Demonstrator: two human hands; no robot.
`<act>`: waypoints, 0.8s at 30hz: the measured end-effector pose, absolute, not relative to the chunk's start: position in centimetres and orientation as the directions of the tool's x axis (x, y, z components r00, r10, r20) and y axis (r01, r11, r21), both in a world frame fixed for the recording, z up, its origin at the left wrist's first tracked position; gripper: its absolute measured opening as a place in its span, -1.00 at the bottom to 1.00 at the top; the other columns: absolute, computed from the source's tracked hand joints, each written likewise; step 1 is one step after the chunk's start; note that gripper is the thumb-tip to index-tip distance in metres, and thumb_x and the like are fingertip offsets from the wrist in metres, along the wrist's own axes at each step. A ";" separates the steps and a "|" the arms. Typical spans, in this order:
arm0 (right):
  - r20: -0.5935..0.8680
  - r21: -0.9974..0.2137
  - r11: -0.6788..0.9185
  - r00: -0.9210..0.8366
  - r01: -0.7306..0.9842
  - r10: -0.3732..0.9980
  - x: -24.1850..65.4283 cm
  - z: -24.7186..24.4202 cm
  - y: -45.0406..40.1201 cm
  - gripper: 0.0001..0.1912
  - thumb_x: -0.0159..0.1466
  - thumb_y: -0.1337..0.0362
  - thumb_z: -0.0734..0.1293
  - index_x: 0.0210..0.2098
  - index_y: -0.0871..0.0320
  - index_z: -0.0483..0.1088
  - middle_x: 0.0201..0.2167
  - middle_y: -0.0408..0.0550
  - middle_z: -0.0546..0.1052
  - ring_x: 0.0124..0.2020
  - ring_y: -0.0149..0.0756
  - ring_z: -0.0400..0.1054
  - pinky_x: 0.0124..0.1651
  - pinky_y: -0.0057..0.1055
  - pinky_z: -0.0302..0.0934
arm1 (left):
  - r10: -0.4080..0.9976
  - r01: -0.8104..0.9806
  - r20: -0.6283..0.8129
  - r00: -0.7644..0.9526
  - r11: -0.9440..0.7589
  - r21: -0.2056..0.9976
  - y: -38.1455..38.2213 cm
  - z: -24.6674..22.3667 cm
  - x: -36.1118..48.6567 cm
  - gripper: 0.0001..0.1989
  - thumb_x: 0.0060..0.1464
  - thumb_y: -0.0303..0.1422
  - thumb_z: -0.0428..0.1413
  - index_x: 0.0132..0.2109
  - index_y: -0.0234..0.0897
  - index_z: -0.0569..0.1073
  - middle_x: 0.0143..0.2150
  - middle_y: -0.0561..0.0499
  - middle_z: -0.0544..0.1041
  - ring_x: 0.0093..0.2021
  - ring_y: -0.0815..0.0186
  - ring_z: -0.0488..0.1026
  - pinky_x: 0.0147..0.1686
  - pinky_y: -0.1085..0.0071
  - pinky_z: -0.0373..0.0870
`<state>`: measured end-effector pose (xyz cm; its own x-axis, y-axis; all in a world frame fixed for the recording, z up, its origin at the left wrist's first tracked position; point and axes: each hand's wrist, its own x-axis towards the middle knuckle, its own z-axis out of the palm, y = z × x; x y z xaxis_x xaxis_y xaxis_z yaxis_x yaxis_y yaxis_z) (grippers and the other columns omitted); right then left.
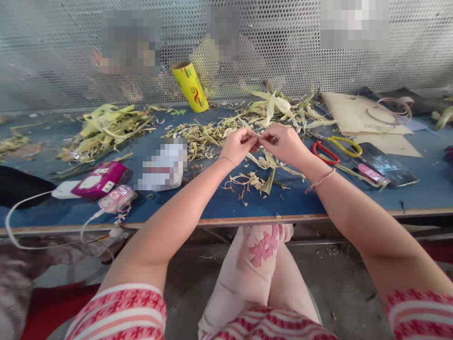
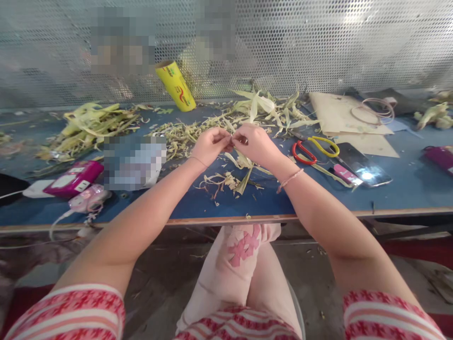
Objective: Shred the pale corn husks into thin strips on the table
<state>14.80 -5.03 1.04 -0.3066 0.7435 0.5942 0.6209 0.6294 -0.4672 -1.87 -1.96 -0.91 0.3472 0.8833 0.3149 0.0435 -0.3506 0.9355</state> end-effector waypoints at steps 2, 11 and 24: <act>0.589 -0.466 0.625 -0.307 0.626 0.747 14.8 1.0 -5.1 -0.90 0.16 0.40 0.28 -0.43 0.20 0.44 -0.42 -0.04 0.44 -0.37 -0.34 0.31 -0.23 -0.34 0.24 | 0.880 0.053 0.325 0.347 -0.364 0.930 -1.9 -1.0 -1.9 -0.93 0.14 -0.45 0.12 -0.32 -0.30 0.38 -0.46 0.06 0.52 -0.49 0.44 0.48 -0.33 0.39 0.53; 0.559 -0.462 0.542 -0.244 0.702 0.793 14.6 1.3 -5.2 -0.92 0.14 0.40 0.29 -0.46 0.20 0.42 -0.43 -0.02 0.47 -0.34 -0.30 0.32 -0.22 -0.34 0.20 | 0.848 0.082 0.395 0.352 -0.449 0.890 -1.8 -1.1 -2.1 -0.89 0.11 -0.40 0.15 -0.35 -0.29 0.38 -0.48 0.09 0.48 -0.50 0.48 0.44 -0.42 0.50 0.48; 0.535 -0.514 0.484 -0.177 0.708 0.826 14.6 1.4 -5.2 -0.92 0.12 0.38 0.30 -0.48 0.20 0.44 -0.44 -0.01 0.49 -0.36 -0.31 0.34 -0.22 -0.33 0.21 | 0.813 0.068 0.435 0.387 -0.495 0.866 -1.8 -1.2 -2.2 -0.84 0.02 -0.35 0.24 -0.33 -0.31 0.41 -0.46 0.08 0.49 -0.47 0.47 0.45 -0.48 0.54 0.43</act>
